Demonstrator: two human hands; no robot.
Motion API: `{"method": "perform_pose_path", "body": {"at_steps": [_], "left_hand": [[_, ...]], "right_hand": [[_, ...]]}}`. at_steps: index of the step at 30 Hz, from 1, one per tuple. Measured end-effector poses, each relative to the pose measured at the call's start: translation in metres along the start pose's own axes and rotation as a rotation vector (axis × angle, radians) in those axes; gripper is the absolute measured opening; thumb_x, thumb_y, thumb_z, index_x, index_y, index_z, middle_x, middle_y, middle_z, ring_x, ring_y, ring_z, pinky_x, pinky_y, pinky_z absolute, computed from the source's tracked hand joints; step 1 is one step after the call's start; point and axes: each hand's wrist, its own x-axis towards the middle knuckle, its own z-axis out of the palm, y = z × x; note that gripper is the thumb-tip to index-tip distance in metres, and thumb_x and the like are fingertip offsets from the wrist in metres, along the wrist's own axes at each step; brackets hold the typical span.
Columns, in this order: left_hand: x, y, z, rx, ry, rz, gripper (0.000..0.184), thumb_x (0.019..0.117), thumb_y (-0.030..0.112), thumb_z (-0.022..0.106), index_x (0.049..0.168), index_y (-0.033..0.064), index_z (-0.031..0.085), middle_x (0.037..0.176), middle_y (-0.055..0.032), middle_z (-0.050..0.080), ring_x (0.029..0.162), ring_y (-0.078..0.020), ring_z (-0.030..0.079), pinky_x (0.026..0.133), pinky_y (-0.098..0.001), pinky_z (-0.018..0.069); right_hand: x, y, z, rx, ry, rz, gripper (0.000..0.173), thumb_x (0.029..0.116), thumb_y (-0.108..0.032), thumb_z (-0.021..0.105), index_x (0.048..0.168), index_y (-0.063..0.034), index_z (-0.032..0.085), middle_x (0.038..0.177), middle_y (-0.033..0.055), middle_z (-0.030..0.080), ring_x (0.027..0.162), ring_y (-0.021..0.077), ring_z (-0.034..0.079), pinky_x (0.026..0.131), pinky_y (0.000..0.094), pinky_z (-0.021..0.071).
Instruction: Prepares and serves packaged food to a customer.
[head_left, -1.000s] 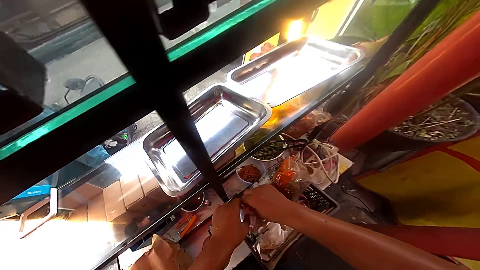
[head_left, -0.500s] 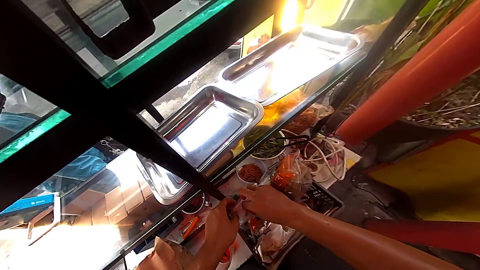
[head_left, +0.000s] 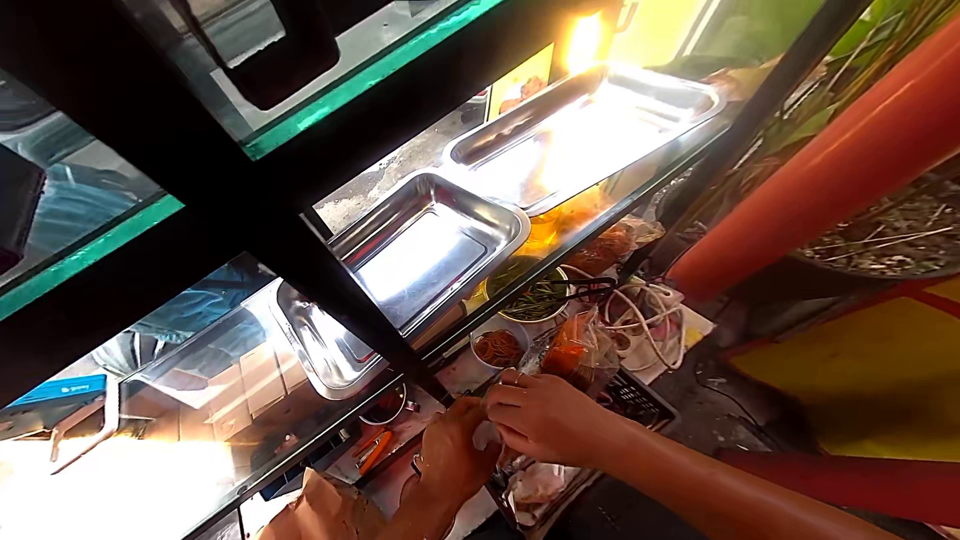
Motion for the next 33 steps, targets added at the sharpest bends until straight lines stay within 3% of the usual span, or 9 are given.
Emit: {"method": "perform_pose_path", "body": {"at_steps": [3,6,9,12,16,21,24,27,33], "left_hand": [[-0.001,-0.003,0.007,0.01,0.07,0.04,0.02,0.0919,0.034,0.065,0.105,0.0259,0.079,0.129,0.0041,0.07,0.101,-0.016,0.07,0.082,-0.0449,0.0564],[-0.009,0.002,-0.003,-0.042,0.208,0.08,0.021,0.0962,0.041,0.065,0.1,0.027,0.081,0.134,0.006,0.067,0.102,-0.0123,0.068,0.087,-0.0418,0.055],[-0.02,0.006,-0.03,-0.318,0.352,0.243,0.012,0.0944,0.034,0.071,0.101,0.0303,0.081,0.138,0.0047,0.063,0.111,-0.0112,0.063,0.096,-0.0398,0.0521],[-0.027,0.021,-0.056,-0.843,0.341,0.346,0.015,0.0983,0.021,0.069,0.101,0.0092,0.077,0.135,-0.0127,0.065,0.123,-0.0269,0.063,0.103,-0.0431,0.0563],[-0.019,0.056,-0.045,-1.501,0.106,0.27,0.026,0.1067,0.024,0.054,0.115,0.0006,0.059,0.147,-0.0276,0.053,0.137,-0.0437,0.052,0.106,-0.0584,0.051],[0.005,0.102,-0.043,-1.396,-0.064,0.183,0.086,0.0954,0.023,0.071,0.156,-0.0046,0.017,0.144,-0.0191,0.056,0.128,-0.0285,0.061,0.105,-0.0431,0.0546],[0.013,0.12,-0.06,-1.407,-0.168,0.179,0.067,0.0973,0.012,0.069,0.149,-0.0078,0.033,0.126,-0.0173,0.067,0.114,-0.0237,0.068,0.101,-0.0402,0.057],[0.007,0.114,-0.065,-1.417,-0.304,0.118,0.03,0.0953,0.007,0.072,0.122,-0.0052,0.064,0.107,-0.0121,0.075,0.1,-0.0194,0.072,0.095,-0.0384,0.059],[-0.037,0.066,-0.06,-1.427,-0.225,0.248,0.011,0.0899,0.001,0.076,0.1,-0.0003,0.074,0.093,-0.0071,0.077,0.085,-0.0128,0.073,0.084,-0.0328,0.061]], "right_hand": [[0.007,-0.017,-0.064,0.081,0.27,0.021,0.011,0.0904,-0.022,0.063,0.083,-0.0184,0.07,0.088,-0.0081,0.069,0.091,0.0093,0.064,0.074,0.0281,0.0553],[0.008,-0.033,-0.144,0.257,0.488,0.051,0.005,0.0908,-0.021,0.064,0.091,-0.018,0.068,0.096,-0.0074,0.073,0.099,0.0092,0.069,0.086,0.0303,0.0611],[-0.009,-0.034,-0.187,0.289,0.688,0.147,0.015,0.0932,-0.026,0.069,0.108,-0.023,0.067,0.101,-0.0079,0.073,0.092,0.0096,0.072,0.077,0.0284,0.0635],[-0.019,-0.034,-0.202,0.233,0.807,0.314,0.022,0.0909,-0.029,0.072,0.111,-0.0253,0.064,0.1,-0.0118,0.07,0.084,0.0042,0.068,0.071,0.022,0.0606],[-0.018,-0.051,-0.208,0.318,0.852,0.417,0.018,0.0897,-0.029,0.072,0.105,-0.0249,0.064,0.091,-0.0105,0.069,0.066,0.0035,0.064,0.053,0.0194,0.0565],[-0.025,-0.076,-0.226,0.38,0.885,0.379,0.018,0.0913,-0.03,0.074,0.107,-0.0271,0.064,0.09,-0.0119,0.069,0.063,0.0011,0.063,0.05,0.0162,0.055],[-0.033,-0.084,-0.239,0.352,0.899,0.403,0.018,0.091,-0.034,0.075,0.105,-0.0278,0.065,0.089,-0.0134,0.069,0.064,-0.0004,0.063,0.052,0.0147,0.055],[-0.051,-0.091,-0.245,0.316,0.945,0.517,0.015,0.0903,-0.027,0.071,0.104,-0.0242,0.065,0.087,-0.0123,0.069,0.065,0.0001,0.063,0.054,0.0152,0.0551],[-0.092,-0.078,-0.219,0.289,0.938,0.686,0.016,0.0914,-0.017,0.068,0.104,-0.0085,0.064,0.085,-0.0017,0.069,0.068,0.0081,0.066,0.062,0.0229,0.0585]]}}
